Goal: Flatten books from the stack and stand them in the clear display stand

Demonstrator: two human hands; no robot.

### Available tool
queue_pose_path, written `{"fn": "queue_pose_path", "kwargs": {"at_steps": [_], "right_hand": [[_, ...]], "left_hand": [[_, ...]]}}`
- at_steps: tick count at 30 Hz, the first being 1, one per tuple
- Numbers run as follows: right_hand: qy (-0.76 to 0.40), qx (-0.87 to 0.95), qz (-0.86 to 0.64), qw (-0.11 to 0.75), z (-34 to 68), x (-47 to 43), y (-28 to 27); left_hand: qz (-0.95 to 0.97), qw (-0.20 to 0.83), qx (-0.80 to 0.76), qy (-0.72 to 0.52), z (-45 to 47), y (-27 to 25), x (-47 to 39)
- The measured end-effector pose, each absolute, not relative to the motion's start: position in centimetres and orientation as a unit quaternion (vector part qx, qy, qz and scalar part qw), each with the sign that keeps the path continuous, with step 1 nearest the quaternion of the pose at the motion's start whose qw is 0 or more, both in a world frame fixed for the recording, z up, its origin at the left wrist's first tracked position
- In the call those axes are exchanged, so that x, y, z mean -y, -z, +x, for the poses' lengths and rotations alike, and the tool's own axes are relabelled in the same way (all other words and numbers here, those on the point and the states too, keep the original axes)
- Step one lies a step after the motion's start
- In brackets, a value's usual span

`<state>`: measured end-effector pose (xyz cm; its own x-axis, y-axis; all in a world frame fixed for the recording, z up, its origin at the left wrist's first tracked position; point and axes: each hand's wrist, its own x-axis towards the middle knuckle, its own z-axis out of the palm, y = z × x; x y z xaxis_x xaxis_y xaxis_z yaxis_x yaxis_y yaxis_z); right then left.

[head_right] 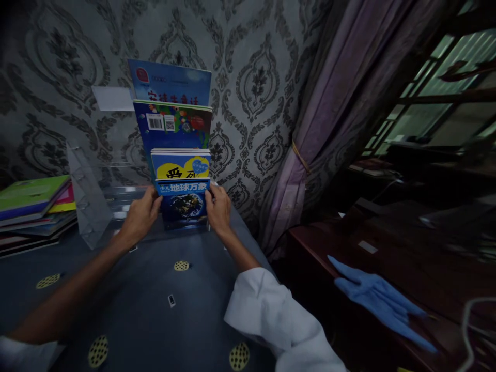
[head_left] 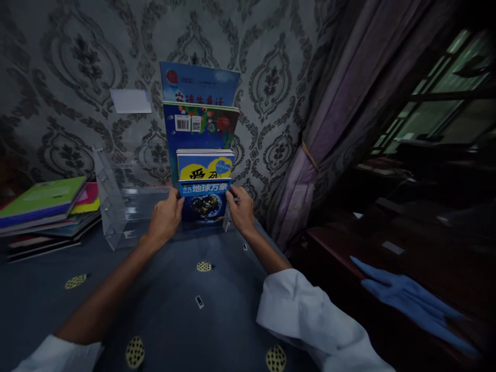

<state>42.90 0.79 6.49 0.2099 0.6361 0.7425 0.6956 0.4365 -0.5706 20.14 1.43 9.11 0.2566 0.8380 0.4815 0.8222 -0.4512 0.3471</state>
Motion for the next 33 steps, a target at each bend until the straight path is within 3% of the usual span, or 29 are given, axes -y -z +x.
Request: {"fn": "queue_pose_path", "kwargs": {"at_steps": [7, 18, 33], "right_hand": [[0.046, 0.617, -0.534, 0.575, 42.7, -1.6, -6.7], [0.047, 0.619, -0.538, 0.57, 42.6, -1.5, -6.7], [0.082, 0.624, -0.548, 0.551, 42.8, -1.4, -6.9]], "left_hand": [[0.782, -0.028, -0.568, -0.254, 21.2, -9.7, -0.9], [0.772, 0.025, -0.582, -0.254, 21.4, -9.8, -0.8], [0.789, -0.03, -0.592, -0.162, 21.1, -10.7, 0.2]]}}
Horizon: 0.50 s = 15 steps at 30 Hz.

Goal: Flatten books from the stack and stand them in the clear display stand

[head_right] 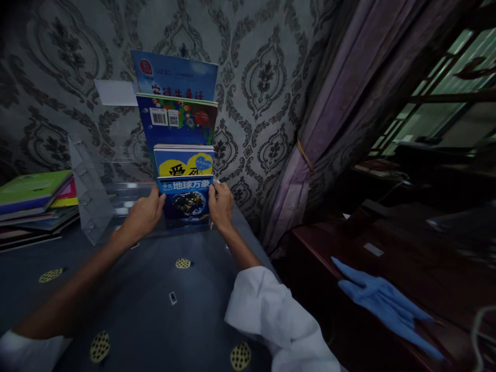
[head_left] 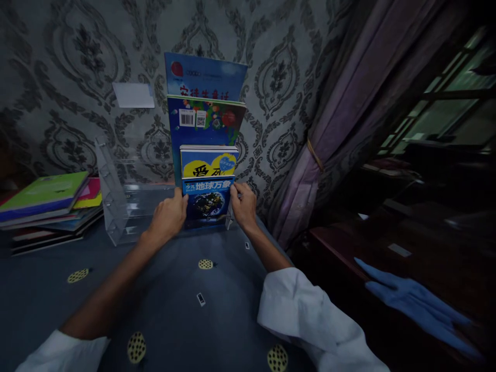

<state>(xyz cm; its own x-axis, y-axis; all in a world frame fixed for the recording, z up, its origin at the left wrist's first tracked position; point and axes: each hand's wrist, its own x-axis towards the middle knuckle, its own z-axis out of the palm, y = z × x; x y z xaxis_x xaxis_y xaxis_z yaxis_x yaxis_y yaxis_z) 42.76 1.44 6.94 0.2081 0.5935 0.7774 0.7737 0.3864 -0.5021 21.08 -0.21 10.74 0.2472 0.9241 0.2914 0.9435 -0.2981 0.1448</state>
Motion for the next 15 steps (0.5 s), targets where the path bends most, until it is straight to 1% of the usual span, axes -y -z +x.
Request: {"fn": "queue_pose_path", "kwargs": {"at_steps": [15], "right_hand": [[0.099, 0.608, -0.527, 0.586, 43.5, -1.0, -8.2]], "left_hand": [[-0.768, 0.058, 0.611, 0.182, 20.4, -12.9, 1.3]]}}
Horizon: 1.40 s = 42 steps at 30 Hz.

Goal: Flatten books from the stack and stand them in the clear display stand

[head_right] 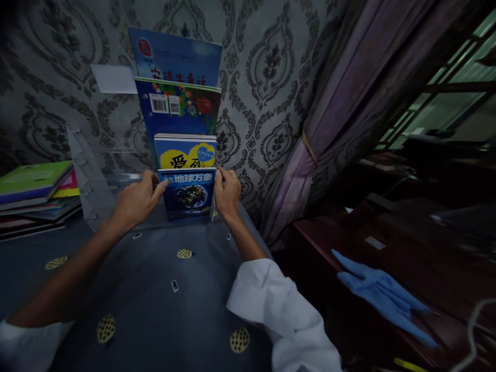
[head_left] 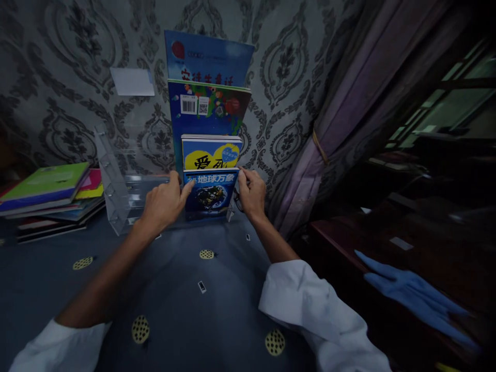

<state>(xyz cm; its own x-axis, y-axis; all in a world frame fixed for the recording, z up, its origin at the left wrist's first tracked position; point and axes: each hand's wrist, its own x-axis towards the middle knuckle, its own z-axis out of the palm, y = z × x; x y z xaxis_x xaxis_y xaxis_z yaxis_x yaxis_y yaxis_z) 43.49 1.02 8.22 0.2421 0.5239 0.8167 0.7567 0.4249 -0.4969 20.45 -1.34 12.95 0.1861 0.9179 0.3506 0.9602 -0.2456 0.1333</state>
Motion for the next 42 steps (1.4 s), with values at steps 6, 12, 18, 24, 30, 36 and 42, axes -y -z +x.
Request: {"fn": "queue_pose_path", "kwargs": {"at_steps": [6, 12, 18, 24, 30, 36, 42], "right_hand": [[0.098, 0.604, -0.501, 0.612, 43.0, -0.5, -8.7], [0.112, 0.597, -0.488, 0.627, 42.7, 0.2, -9.5], [0.121, 0.599, -0.482, 0.628, 42.5, 0.7, -10.0], [0.12, 0.597, -0.481, 0.63, 42.3, 1.3, -10.8], [0.131, 0.603, -0.476, 0.627, 41.6, 2.6, -12.0], [0.146, 0.613, -0.448, 0.634, 40.7, 4.0, -13.1], [0.184, 0.625, -0.406, 0.641, 39.3, 5.5, -13.9]], "left_hand": [[-0.768, 0.043, 0.601, 0.217, 20.3, -13.3, 1.6], [-0.768, 0.04, 0.602, 0.214, 20.4, -13.5, 1.9], [-0.776, 0.036, 0.59, 0.219, 20.6, -13.6, 2.4], [-0.789, 0.039, 0.577, 0.208, 20.4, -13.8, 2.9], [-0.803, 0.047, 0.554, 0.212, 20.2, -13.4, 3.0], [-0.812, 0.037, 0.543, 0.21, 20.1, -13.5, 3.7], [-0.824, 0.017, 0.527, 0.208, 19.3, -13.5, 4.4]]}}
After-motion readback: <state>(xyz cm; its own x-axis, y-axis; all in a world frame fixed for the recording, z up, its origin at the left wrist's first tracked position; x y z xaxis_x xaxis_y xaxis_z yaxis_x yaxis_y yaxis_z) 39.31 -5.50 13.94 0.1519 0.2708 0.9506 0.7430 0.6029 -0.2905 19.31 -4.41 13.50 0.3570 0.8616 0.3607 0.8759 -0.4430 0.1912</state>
